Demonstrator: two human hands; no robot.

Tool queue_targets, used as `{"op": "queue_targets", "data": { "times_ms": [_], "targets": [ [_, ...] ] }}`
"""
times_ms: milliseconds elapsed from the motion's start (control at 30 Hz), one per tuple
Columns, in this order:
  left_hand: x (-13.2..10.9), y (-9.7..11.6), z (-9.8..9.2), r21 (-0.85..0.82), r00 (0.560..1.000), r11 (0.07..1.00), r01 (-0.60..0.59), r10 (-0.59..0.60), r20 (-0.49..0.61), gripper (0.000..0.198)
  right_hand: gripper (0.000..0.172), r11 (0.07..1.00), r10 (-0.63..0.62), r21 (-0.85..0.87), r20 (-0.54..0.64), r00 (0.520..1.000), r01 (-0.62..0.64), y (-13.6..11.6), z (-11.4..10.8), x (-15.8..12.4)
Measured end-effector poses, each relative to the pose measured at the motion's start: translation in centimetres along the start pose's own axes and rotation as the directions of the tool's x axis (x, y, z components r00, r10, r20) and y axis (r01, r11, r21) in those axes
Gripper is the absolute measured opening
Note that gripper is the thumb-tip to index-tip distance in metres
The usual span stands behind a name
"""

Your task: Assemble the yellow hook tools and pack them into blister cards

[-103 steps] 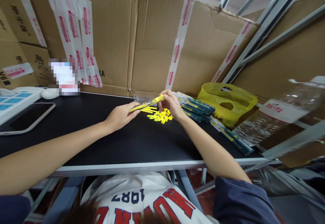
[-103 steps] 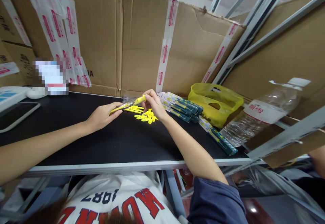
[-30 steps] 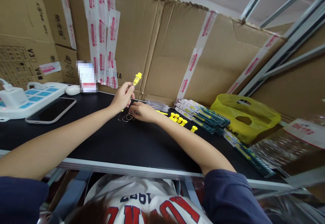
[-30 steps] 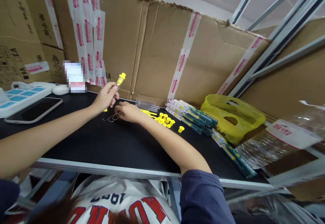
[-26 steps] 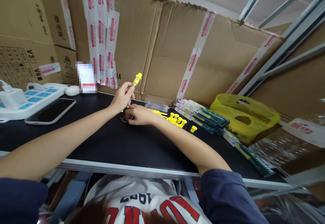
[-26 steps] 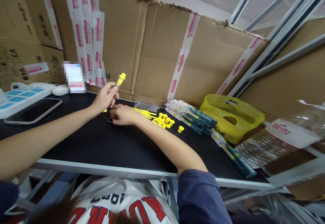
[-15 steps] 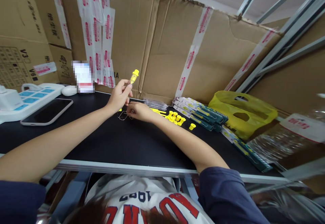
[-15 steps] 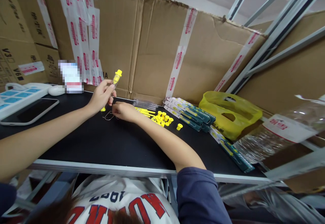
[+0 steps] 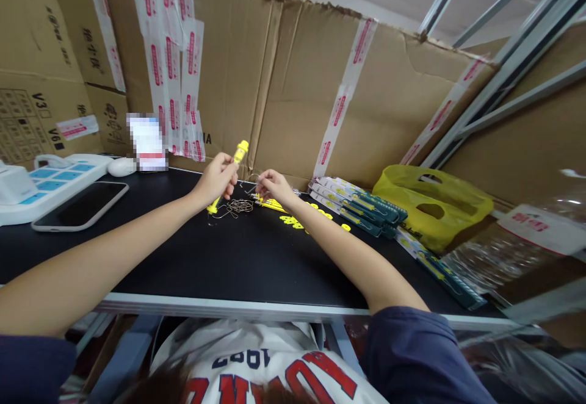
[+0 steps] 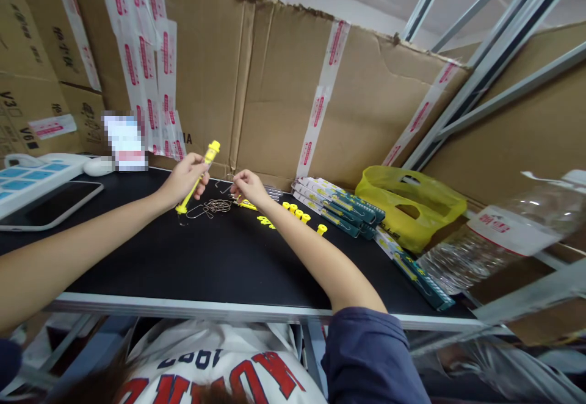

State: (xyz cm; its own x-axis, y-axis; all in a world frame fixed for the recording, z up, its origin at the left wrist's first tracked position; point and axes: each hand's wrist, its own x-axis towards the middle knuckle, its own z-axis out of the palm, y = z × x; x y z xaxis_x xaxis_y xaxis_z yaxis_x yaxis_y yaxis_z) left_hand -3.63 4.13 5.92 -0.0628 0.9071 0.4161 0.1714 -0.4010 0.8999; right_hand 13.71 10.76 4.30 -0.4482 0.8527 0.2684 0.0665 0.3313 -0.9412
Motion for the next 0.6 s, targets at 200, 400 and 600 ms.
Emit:
{"op": "queue_targets", "data": {
  "times_ms": [200, 400, 600],
  "targets": [
    [-1.9, -0.4, 1.8, 0.173, 0.938, 0.976, 0.135, -0.183, 0.295, 0.015, 0.032, 0.982, 0.059, 0.182, -0.005, 0.998, -0.057, -0.3, -4.1, -6.3],
    [-3.8, -0.3, 3.0, 0.285, 0.894, 0.956, 0.07, -0.187, 0.408, 0.02, 0.04, 0.987, 0.042, 0.156, 0.035, 0.998, -0.047, 0.1, -4.5, -8.4],
    [-4.4, -0.3, 3.7, 0.294, 0.853, 0.942, 0.16, -0.282, 0.439, 0.018, 0.041, 0.992, 0.032, 0.117, 0.123, 0.992, -0.046, -0.3, -3.7, -9.1]
  ]
}}
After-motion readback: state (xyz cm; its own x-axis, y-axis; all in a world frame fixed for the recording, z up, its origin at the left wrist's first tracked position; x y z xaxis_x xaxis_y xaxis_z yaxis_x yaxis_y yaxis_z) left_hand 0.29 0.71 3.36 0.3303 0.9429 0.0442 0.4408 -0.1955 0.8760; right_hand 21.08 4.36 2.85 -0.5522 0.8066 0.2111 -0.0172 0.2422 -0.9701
